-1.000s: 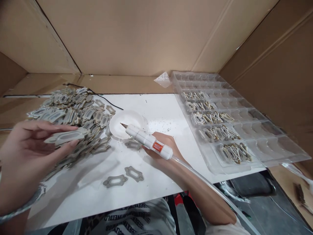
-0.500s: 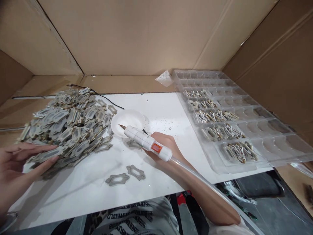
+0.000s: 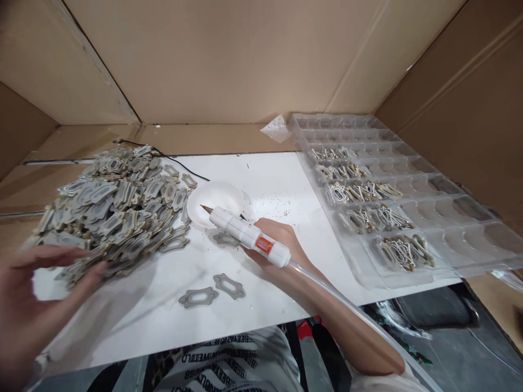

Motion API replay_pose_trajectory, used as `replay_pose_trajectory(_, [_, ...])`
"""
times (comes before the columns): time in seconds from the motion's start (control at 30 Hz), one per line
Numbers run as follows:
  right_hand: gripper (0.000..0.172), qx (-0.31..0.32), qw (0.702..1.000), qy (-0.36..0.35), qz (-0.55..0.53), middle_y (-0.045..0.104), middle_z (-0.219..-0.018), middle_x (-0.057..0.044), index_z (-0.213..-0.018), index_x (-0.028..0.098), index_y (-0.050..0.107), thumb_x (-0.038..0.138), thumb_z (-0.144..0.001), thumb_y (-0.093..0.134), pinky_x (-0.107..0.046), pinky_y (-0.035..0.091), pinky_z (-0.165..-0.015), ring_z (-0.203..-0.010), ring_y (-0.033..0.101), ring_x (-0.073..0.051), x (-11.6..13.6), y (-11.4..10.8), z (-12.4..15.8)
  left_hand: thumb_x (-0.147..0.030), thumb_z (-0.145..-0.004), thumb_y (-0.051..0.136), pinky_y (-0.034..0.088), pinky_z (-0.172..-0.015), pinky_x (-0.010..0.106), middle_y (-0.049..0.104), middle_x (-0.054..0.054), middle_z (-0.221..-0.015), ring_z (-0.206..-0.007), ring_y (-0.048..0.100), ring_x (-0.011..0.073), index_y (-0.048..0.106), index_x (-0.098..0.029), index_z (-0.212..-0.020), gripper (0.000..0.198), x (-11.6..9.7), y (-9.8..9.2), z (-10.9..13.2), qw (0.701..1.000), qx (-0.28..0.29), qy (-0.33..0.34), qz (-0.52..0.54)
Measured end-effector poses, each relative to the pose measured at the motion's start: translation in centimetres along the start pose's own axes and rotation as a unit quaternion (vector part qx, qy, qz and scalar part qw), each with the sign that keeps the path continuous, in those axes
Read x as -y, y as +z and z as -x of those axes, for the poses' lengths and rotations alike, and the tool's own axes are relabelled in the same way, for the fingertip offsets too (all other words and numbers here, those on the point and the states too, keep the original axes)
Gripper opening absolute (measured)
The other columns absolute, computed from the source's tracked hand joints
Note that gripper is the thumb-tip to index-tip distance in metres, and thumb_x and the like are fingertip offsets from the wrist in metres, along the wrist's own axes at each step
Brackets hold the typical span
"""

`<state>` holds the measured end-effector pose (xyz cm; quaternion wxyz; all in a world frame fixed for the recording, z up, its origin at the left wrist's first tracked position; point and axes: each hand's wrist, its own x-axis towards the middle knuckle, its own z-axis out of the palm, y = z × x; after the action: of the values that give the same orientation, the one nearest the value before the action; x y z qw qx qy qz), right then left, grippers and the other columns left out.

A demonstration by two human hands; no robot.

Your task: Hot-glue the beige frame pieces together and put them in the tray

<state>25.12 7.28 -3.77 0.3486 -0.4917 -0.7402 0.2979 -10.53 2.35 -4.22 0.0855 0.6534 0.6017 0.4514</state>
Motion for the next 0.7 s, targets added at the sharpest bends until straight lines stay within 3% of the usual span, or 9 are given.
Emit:
replay_pose_trajectory(0.07, [0.033,0.002,1.000,0.014,-0.004,0.041,-0.056,0.006,-0.061,0.023,0.036,0.026,-0.084,0.059,-0.026,0.029,-0.048,-0.048,0.039,-0.011,0.1,-0.1,0.0,-0.031,-0.078,0.079,0.048,-0.068,0.032,0.066,-0.004,-0.084,-0.073,0.060,0.0188,0.065,-0.029,-0.098,0.024,-2.2,1.5,0.7,0.984,0.106,0.126,-0.070])
replay_pose_trajectory(0.1, [0.032,0.003,1.000,0.021,-0.003,0.041,-0.056,0.006,-0.062,0.023,0.037,0.026,-0.084,0.059,-0.026,0.030,-0.049,-0.049,0.040,-0.011,0.2,-0.2,0.0,-0.030,-0.084,0.073,0.051,-0.067,0.030,0.068,-0.004,-0.086,-0.075,0.063,0.0180,0.064,-0.028,-0.098,0.017,-3.2,2.3,1.1,0.972,0.165,0.150,-0.068])
replay_pose_trajectory(0.17, [0.028,0.008,0.999,0.036,0.003,0.044,-0.058,0.005,-0.063,0.022,0.041,0.026,-0.084,0.059,-0.026,0.032,-0.050,-0.050,0.042,-0.011,0.3,-0.3,0.0,-0.032,-0.089,0.069,0.055,-0.068,0.026,0.072,-0.001,-0.095,-0.083,0.068,0.0176,0.062,-0.027,-0.109,0.022,-4.7,3.9,1.8,0.950,0.255,0.176,-0.049])
replay_pose_trajectory(0.27, [0.027,0.013,0.999,0.037,0.005,0.046,-0.058,0.005,-0.062,0.022,0.043,0.025,-0.083,0.060,-0.026,0.033,-0.051,-0.051,0.042,-0.010,0.1,-0.3,-0.1,-0.026,-0.094,0.058,0.058,-0.073,0.024,0.075,0.002,-0.101,-0.092,0.072,0.0180,0.059,-0.025,-0.119,0.025,-5.8,5.7,2.7,0.923,0.308,0.226,-0.048])
replay_pose_trajectory(0.37, [0.029,0.008,0.999,0.033,-0.008,0.045,-0.058,0.005,-0.061,0.022,0.042,0.025,-0.083,0.061,-0.025,0.032,-0.050,-0.050,0.041,-0.010,-0.1,-0.3,-0.1,-0.019,-0.095,0.048,0.057,-0.070,0.023,0.075,0.001,-0.092,-0.084,0.073,0.0163,0.059,-0.024,-0.108,0.018,-6.0,6.4,2.8,0.918,0.289,0.262,-0.067])
replay_pose_trajectory(0.47, [0.029,0.002,0.999,0.045,-0.026,0.045,-0.059,0.004,-0.062,0.022,0.043,0.028,-0.084,0.061,-0.026,0.033,-0.050,-0.051,0.042,-0.011,0.3,-0.3,-0.2,-0.020,-0.096,0.046,0.053,-0.058,0.023,0.073,-0.001,-0.083,-0.069,0.072,0.0155,0.058,-0.024,-0.103,0.015,-6.3,6.3,1.7,0.927,0.260,0.257,-0.087])
replay_pose_trajectory(0.7, [0.025,-0.009,0.998,0.028,-0.054,0.045,-0.058,0.004,-0.065,0.023,0.043,0.027,-0.084,0.059,-0.025,0.032,-0.047,-0.051,0.042,-0.011,1.3,-0.7,0.0,-0.026,-0.092,0.059,0.056,-0.073,0.029,0.077,0.002,-0.098,-0.082,0.074,0.0196,0.059,-0.023,-0.117,0.025,-7.8,6.3,-3.3,0.948,0.041,0.265,-0.168])
